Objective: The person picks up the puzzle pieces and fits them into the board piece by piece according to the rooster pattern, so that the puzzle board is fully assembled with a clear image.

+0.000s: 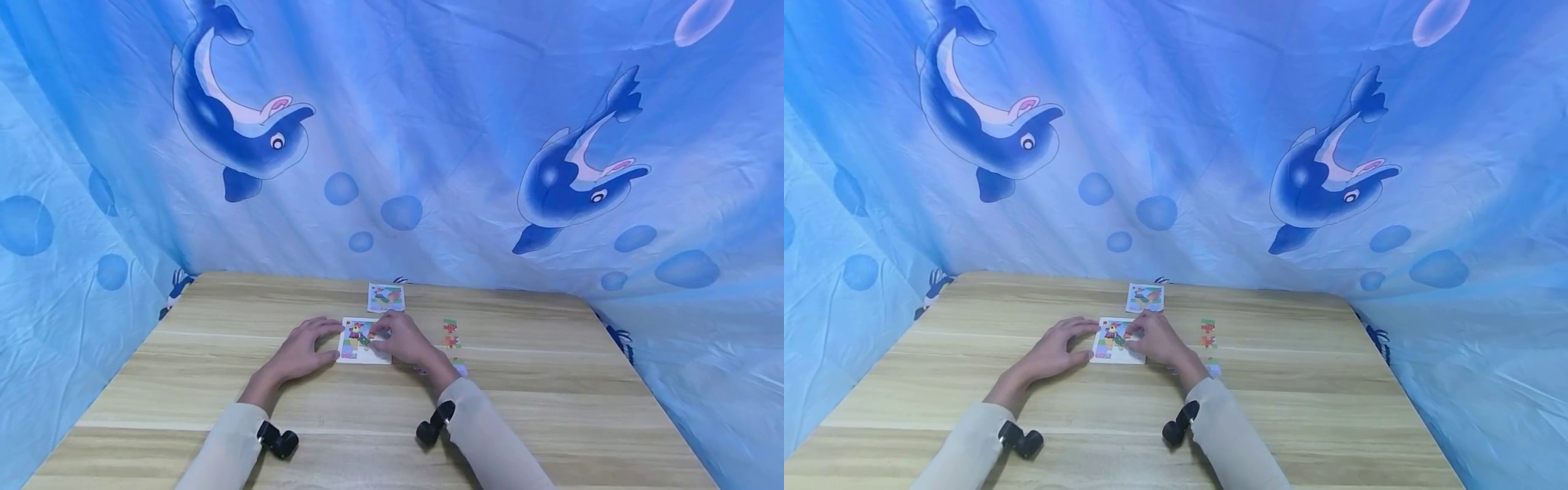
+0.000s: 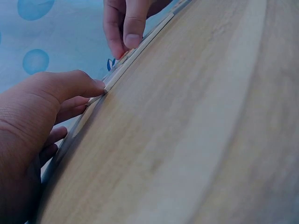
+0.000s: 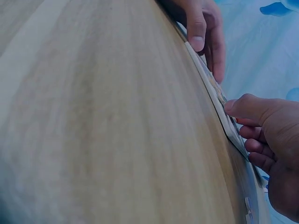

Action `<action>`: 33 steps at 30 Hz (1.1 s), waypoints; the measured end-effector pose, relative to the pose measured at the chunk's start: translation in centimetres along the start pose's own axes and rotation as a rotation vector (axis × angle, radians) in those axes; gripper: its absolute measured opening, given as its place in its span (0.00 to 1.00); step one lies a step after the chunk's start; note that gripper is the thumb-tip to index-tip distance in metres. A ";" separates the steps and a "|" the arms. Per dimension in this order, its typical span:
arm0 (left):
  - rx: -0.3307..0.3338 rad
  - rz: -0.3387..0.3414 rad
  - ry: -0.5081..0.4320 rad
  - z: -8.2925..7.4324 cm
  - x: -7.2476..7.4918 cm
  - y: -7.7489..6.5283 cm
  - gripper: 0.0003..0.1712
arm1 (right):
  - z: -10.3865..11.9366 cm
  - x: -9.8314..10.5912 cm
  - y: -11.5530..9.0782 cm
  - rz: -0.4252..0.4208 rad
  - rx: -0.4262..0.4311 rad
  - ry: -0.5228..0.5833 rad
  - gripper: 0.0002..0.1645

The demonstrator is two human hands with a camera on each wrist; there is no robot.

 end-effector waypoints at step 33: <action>0.010 0.005 -0.015 -0.2 0.1 0.1 0.33 | -0.4 -0.8 0.4 -0.007 0.049 0.014 0.14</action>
Point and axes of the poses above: each hand's wrist, its own y-axis towards the middle knuckle, its own x-axis out of the back of the hand, z = x × y, the point moved 2 cm from there along y, towards the middle knuckle, and after that the axes turned 9 degrees about -z, right-handed, at the moved point
